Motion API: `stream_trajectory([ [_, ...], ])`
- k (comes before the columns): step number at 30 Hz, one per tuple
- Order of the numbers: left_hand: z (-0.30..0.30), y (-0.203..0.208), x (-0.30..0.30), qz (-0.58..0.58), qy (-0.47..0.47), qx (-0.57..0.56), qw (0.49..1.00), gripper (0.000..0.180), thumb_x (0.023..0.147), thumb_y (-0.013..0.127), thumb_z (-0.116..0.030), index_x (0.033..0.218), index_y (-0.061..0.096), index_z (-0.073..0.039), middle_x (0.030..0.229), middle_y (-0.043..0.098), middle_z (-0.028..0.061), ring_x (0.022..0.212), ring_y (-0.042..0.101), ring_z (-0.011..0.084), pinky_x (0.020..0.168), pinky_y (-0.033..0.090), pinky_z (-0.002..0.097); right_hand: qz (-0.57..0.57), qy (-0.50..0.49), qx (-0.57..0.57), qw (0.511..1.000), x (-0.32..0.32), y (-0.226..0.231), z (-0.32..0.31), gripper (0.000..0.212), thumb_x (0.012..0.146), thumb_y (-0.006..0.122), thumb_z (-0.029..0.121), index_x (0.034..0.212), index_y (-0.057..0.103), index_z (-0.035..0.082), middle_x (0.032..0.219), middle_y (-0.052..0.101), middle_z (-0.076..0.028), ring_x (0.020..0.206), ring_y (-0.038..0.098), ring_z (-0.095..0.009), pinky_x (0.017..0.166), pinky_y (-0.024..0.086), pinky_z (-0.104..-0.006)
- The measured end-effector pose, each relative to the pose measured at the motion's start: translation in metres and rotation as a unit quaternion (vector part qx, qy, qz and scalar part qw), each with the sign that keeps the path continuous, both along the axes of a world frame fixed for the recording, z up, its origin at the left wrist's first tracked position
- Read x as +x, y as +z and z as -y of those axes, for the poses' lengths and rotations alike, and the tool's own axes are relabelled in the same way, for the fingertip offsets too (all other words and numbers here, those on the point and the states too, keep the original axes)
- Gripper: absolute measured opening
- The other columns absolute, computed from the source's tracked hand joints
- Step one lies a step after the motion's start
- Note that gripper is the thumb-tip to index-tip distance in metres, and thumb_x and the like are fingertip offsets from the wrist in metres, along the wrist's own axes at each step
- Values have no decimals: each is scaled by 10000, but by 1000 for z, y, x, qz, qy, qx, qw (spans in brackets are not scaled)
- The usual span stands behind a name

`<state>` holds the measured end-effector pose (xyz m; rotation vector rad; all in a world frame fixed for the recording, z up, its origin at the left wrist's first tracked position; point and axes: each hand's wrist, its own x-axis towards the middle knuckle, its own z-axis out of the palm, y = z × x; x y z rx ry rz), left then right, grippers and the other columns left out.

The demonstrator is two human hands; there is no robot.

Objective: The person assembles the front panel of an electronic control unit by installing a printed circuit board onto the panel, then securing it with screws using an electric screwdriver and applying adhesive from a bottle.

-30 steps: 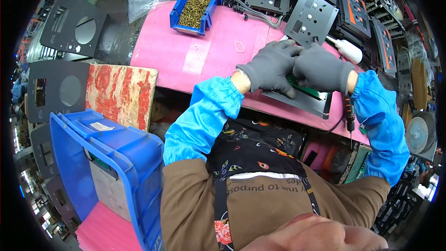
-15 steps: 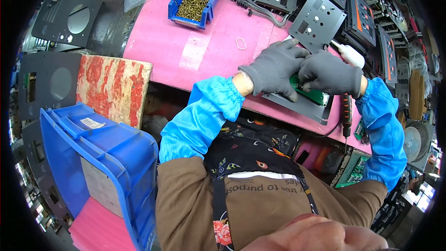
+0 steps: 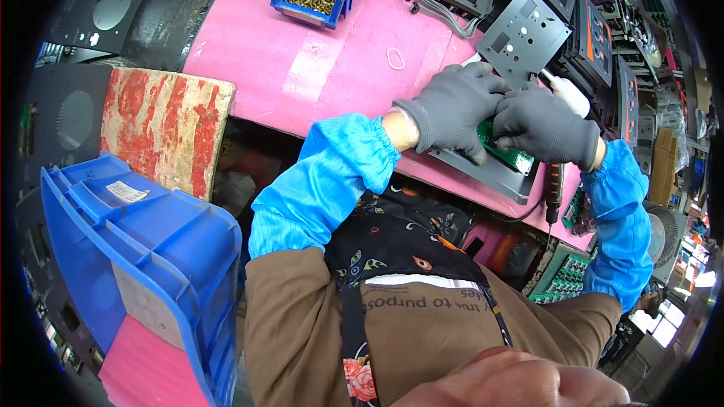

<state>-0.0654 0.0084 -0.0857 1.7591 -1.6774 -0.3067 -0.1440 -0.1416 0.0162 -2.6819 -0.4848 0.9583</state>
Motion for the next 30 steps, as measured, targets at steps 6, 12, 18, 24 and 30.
stream_trajectory([
  [6,3,-4,-1,9,8,-1,1000,814,547,805,-446,1249,549,-124,1319,485,62,1268,387,320,1029,383,409,52,44,-187,980,-4,10,-33,79,728,670,176,747,662,100,765,604,-94,774,593,-279,732,439,-407],
  [12,3,-4,-1,5,2,-11,1000,802,540,807,-446,1226,568,-107,1297,501,60,1234,412,298,1006,401,396,51,-14,-69,996,-13,2,-12,91,708,673,148,748,633,76,792,590,-93,794,587,-297,719,453,-411],
  [18,1,-5,-1,-12,5,-13,1000,808,517,820,-422,1219,573,-106,1287,509,69,1228,417,292,997,406,396,91,112,-272,951,-14,3,-39,102,711,667,163,778,636,92,828,610,-60,852,585,-267,734,434,-383],
  [24,3,-6,0,-12,1,-17,1000,802,510,827,-426,1207,581,-112,1279,514,77,1197,445,284,985,408,412,75,50,-88,992,-12,-1,-14,57,725,611,156,720,592,102,791,573,-45,855,566,-232,719,425,-375],
  [30,3,-9,-1,2,3,-30,1000,806,496,824,-418,1200,581,-109,1272,516,89,1170,465,284,966,420,404,111,122,-159,973,-15,-1,-20,152,717,687,197,792,607,91,806,562,-65,830,552,-272,681,417,-393],
])
